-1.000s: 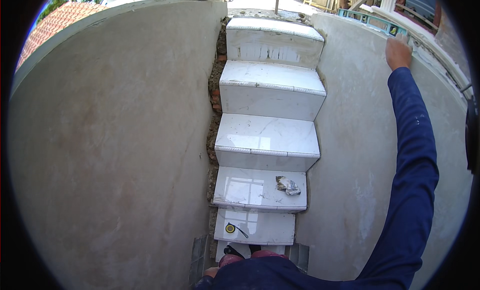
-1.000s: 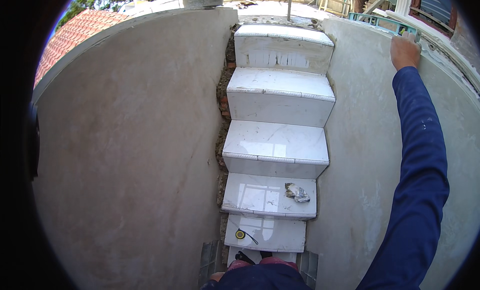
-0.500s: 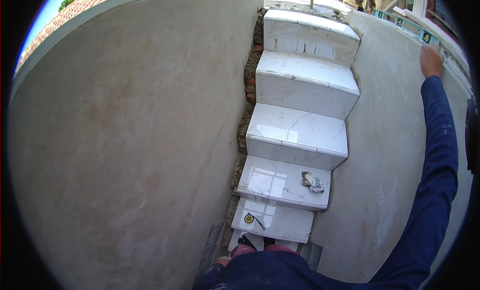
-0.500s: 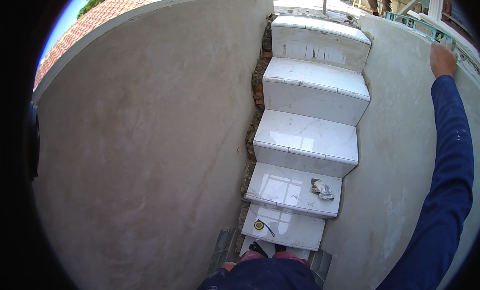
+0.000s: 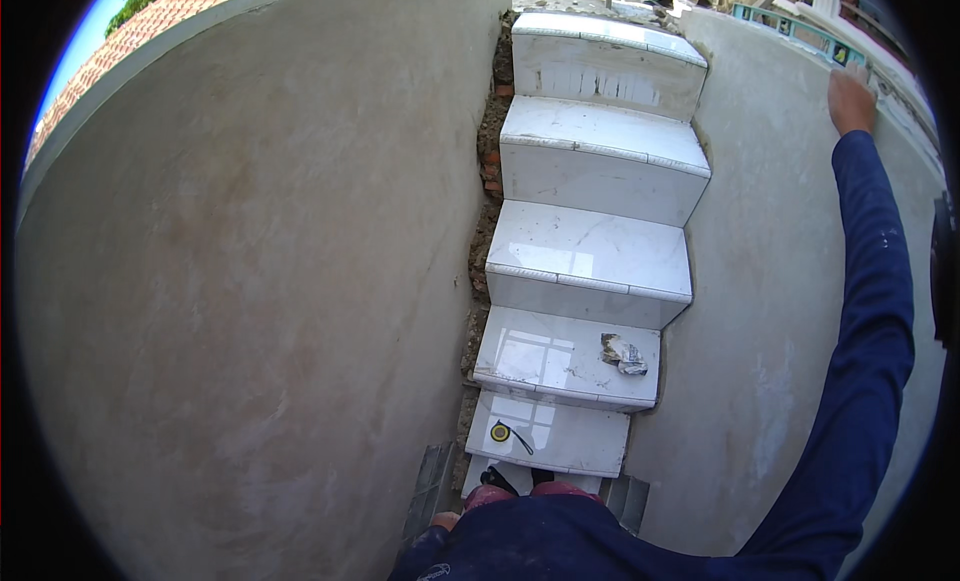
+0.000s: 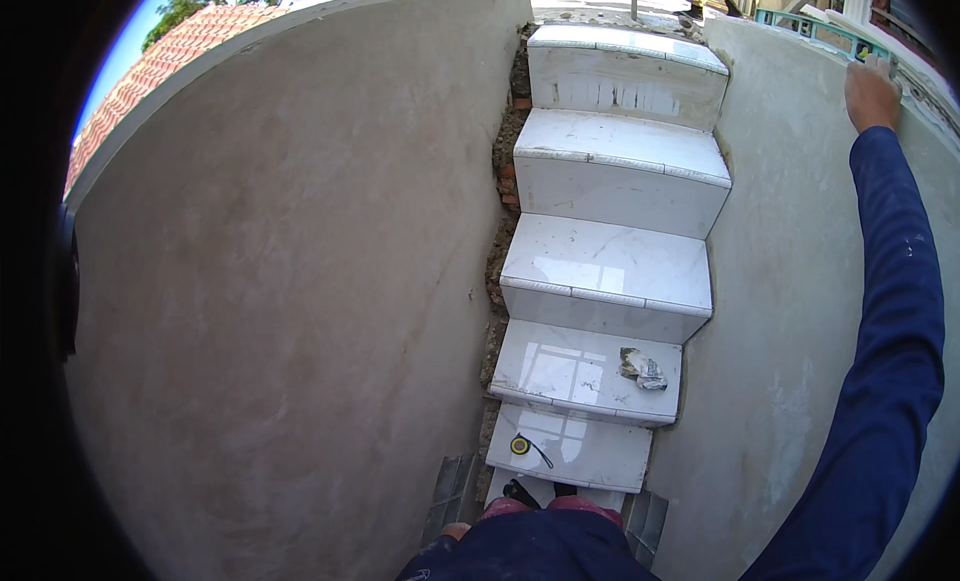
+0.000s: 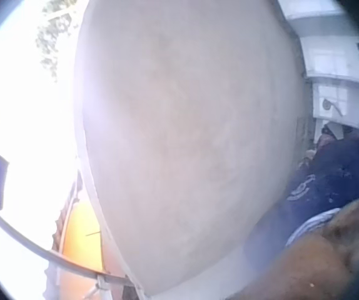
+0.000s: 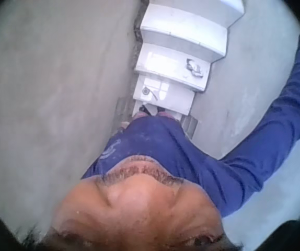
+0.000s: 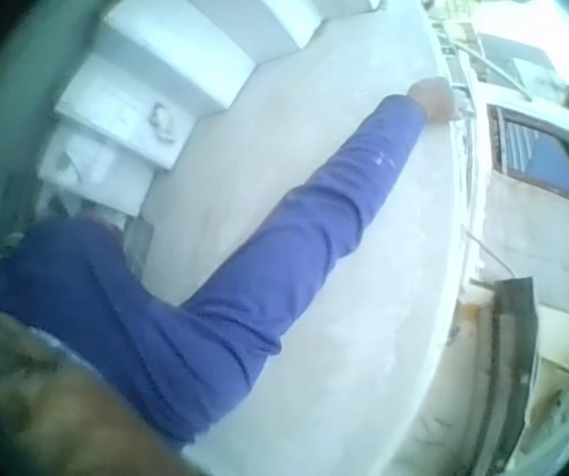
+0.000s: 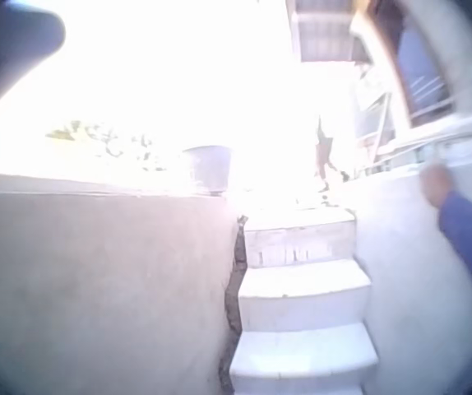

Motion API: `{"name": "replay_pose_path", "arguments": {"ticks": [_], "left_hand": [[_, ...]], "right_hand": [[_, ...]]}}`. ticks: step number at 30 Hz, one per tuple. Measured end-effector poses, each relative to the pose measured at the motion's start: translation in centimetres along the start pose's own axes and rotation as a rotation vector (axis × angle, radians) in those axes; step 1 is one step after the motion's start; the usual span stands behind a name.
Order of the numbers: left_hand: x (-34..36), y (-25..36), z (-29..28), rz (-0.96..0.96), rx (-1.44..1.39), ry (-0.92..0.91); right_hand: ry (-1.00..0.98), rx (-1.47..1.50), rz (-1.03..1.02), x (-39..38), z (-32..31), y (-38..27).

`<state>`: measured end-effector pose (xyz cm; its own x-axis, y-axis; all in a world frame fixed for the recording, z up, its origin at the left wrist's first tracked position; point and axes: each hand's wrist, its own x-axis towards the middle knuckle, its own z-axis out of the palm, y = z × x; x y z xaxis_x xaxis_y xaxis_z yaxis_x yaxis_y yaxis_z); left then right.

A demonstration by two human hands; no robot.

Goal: Tiling a concrete staircase using a rubber mallet, scraper, and measuring tape.

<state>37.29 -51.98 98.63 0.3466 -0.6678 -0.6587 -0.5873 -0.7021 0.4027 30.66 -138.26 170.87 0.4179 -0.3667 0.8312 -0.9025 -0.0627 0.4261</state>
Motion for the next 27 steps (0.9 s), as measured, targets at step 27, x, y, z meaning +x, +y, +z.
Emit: {"name": "replay_pose_path", "arguments": {"ticks": [27], "left_hand": [[-7.0, 10.4, -16.3, -0.288, -1.116, 0.688]], "right_hand": [[-0.146, -0.004, 0.031, 0.7, 2.8, 0.3]]}}
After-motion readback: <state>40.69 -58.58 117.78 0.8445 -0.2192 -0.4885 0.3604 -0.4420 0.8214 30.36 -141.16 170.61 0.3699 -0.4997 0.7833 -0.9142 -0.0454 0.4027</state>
